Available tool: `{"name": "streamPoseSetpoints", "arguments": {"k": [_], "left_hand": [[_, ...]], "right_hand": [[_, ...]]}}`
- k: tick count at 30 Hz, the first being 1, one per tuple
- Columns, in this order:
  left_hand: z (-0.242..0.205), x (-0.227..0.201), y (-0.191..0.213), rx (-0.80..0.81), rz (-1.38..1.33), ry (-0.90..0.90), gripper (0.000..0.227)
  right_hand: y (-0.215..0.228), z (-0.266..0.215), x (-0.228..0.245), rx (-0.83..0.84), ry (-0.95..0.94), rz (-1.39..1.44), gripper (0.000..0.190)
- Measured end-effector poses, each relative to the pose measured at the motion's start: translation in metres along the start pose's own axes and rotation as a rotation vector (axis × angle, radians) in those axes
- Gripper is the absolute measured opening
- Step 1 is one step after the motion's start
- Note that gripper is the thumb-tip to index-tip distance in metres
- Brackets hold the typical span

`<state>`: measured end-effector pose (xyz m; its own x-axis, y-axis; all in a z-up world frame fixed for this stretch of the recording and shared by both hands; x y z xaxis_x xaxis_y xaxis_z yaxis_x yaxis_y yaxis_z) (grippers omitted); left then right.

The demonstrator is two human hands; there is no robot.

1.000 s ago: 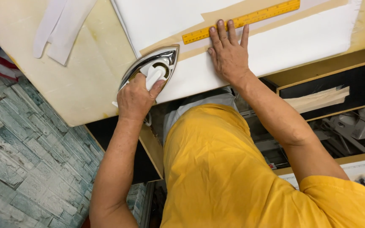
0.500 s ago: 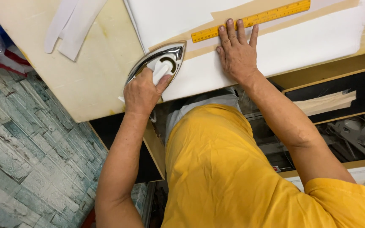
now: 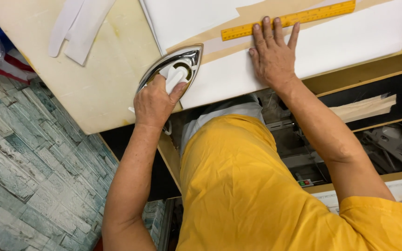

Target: The person irons a white fabric on a table using an iron and a ruler, then uses scissors to trim the edges of the fabric.

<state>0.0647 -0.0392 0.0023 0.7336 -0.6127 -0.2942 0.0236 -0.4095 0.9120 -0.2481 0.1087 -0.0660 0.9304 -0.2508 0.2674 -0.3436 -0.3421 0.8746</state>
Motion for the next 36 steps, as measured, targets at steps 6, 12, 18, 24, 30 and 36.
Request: {"name": "streamPoseSetpoints", "arguments": {"k": [6,12,18,24,30,36], "left_hand": [[-0.008,0.005,0.004,0.067,-0.023,0.036,0.068],[-0.02,0.015,0.002,0.051,0.017,0.048,0.069],[-0.021,0.015,0.004,0.05,0.033,0.05,0.067],[-0.022,0.01,0.012,0.045,0.027,0.068,0.067],[-0.009,0.002,0.015,0.065,-0.002,0.118,0.068],[-0.006,0.006,0.012,0.081,-0.063,0.143,0.071]], "right_hand": [[-0.013,0.018,0.034,0.258,-0.098,-0.026,0.059],[-0.015,0.028,0.058,0.073,0.007,0.007,0.057],[-0.01,0.025,0.053,0.094,0.005,-0.035,0.058],[-0.009,0.024,0.055,-0.024,0.084,0.049,0.056],[-0.006,0.024,0.056,-0.036,0.086,0.049,0.055],[-0.005,0.023,0.058,-0.068,0.099,0.057,0.054]]}}
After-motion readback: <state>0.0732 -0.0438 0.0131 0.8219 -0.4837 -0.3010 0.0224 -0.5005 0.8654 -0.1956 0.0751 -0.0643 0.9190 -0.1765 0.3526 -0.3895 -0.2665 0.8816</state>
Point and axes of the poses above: each hand's wrist, its own z-axis towards the middle knuckle, its own y-axis out of the back of the hand, x = y × z, the point moved 3 cm from there along z, towards the middle knuckle, and after that the axes turned 10 degrees about x, right-handed, at the moved point
